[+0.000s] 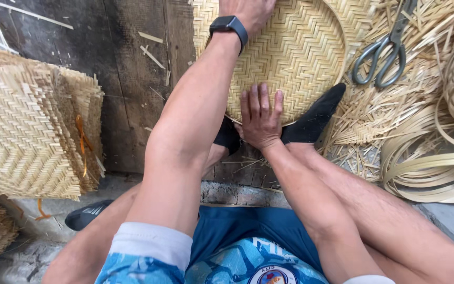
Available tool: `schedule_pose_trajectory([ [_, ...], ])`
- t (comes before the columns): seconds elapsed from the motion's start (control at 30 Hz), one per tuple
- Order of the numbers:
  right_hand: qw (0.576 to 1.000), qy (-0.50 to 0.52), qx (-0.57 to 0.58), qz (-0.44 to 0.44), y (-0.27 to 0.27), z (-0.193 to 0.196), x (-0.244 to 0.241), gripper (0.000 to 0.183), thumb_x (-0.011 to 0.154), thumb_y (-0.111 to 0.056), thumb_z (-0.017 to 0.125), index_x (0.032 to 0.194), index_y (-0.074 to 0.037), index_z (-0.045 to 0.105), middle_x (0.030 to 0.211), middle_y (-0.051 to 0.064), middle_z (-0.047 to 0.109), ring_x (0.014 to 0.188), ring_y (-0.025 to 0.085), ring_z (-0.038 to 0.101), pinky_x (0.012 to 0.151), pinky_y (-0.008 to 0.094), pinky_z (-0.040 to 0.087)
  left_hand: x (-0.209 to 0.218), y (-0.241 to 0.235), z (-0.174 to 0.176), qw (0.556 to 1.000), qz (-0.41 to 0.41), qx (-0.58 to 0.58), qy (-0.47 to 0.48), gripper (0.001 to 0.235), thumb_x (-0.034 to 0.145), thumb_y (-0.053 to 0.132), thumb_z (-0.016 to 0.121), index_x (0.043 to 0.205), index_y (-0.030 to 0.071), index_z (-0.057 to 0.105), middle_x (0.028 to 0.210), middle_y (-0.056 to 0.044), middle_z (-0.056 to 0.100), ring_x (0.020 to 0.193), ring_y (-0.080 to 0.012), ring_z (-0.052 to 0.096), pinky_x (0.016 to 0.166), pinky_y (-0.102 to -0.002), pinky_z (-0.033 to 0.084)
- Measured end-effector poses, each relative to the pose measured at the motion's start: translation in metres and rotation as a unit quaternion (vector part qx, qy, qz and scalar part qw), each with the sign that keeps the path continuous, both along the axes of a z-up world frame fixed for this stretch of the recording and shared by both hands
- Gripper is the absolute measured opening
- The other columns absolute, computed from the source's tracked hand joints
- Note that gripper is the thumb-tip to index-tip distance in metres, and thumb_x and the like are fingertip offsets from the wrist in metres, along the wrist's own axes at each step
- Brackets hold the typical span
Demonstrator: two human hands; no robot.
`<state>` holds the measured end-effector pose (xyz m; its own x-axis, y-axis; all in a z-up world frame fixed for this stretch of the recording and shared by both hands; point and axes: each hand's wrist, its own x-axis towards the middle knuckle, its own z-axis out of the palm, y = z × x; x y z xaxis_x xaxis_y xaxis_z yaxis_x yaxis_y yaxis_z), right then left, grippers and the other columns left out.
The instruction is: The person places a woven mat over a circular bamboo frame, secures it, and uses shears to trim the excess matting around the frame edge. The person repeats this process for multiple units, stacking the finished bases.
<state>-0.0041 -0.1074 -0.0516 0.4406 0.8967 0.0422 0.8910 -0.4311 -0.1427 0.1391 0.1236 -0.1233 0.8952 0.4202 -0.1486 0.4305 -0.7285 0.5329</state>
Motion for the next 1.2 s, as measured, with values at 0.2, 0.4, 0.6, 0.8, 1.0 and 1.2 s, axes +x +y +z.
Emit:
schedule_pose_trajectory([
  [0.2, 0.994, 0.065, 0.054, -0.071, 0.015, 0.0, -0.003, 0.085, 0.092, -0.05, 0.068, 0.153, 0.002, 0.039, 0.159, 0.026, 0.032, 0.152, 0.045, 0.026, 0.118, 0.076, 0.023, 0.011, 0.002, 0.037, 0.998, 0.052, -0.033, 0.004, 0.035, 0.092, 0.058, 0.063, 0.095, 0.028, 0.081, 0.083, -0.006, 0.077, 0.074, -0.0282, 0.071, 0.063, -0.047, 0.053],
  [0.4, 0.994, 0.029, 0.077, -0.077, 0.023, 0.006, -0.017, 0.067, 0.095, -0.041, 0.07, 0.148, -0.007, 0.046, 0.151, 0.022, 0.04, 0.145, 0.042, 0.035, 0.113, 0.07, 0.03, 0.012, 0.002, 0.037, 0.998, 0.019, -0.05, -0.018, 0.033, 0.094, 0.058, 0.063, 0.105, 0.033, 0.081, 0.095, -0.003, 0.078, 0.087, -0.0262, 0.071, 0.074, -0.045, 0.053],
  [0.6, 0.965, 0.204, 0.132, -0.102, 0.032, 0.033, 0.1, 0.029, 0.107, -0.04, 0.066, 0.124, -0.016, 0.066, 0.117, 0.012, 0.069, 0.121, 0.025, 0.058, 0.106, 0.047, 0.046, 0.004, 0.003, 0.056, 0.994, -0.054, -0.003, -0.096, 0.03, 0.105, 0.048, 0.056, 0.119, 0.035, 0.079, 0.138, 0.003, 0.058, 0.111, -0.0265, 0.066, 0.082, -0.043, 0.056],
  [0.8, 0.99, 0.06, 0.122, -0.039, 0.061, 0.014, 0.245, 0.023, 0.11, -0.029, 0.058, 0.119, -0.012, 0.07, 0.108, 0.009, 0.075, 0.107, 0.028, 0.071, 0.1, 0.043, 0.053, 0.013, 0.01, 0.062, 0.993, -0.101, 0.051, -0.028, 0.045, 0.103, 0.056, 0.043, 0.113, 0.027, 0.075, 0.13, -0.002, 0.063, 0.103, -0.0286, 0.066, 0.064, -0.036, 0.057],
  [1.0, 0.947, 0.266, 0.096, -0.151, 0.064, 0.002, 0.253, 0.018, 0.109, -0.023, 0.061, 0.11, -0.009, 0.072, 0.091, 0.015, 0.074, 0.085, 0.03, 0.072, 0.078, 0.042, 0.058, 0.025, 0.002, 0.062, 0.995, -0.032, -0.039, 0.083, 0.047, 0.106, 0.061, 0.042, 0.106, 0.025, 0.073, 0.094, -0.005, 0.077, 0.085, -0.0293, 0.072, 0.072, -0.045, 0.054],
  [1.2, 0.975, 0.034, 0.208, -0.071, 0.04, 0.04, 0.253, 0.023, 0.114, -0.029, 0.051, 0.117, -0.015, 0.07, 0.103, 0.008, 0.076, 0.095, 0.025, 0.075, 0.087, 0.045, 0.057, 0.046, 0.004, 0.101, 0.976, 0.024, -0.106, 0.19, 0.05, 0.097, 0.067, 0.045, 0.104, 0.025, 0.071, 0.092, -0.007, 0.075, 0.092, -0.03, 0.07, 0.079, -0.047, 0.05],
])
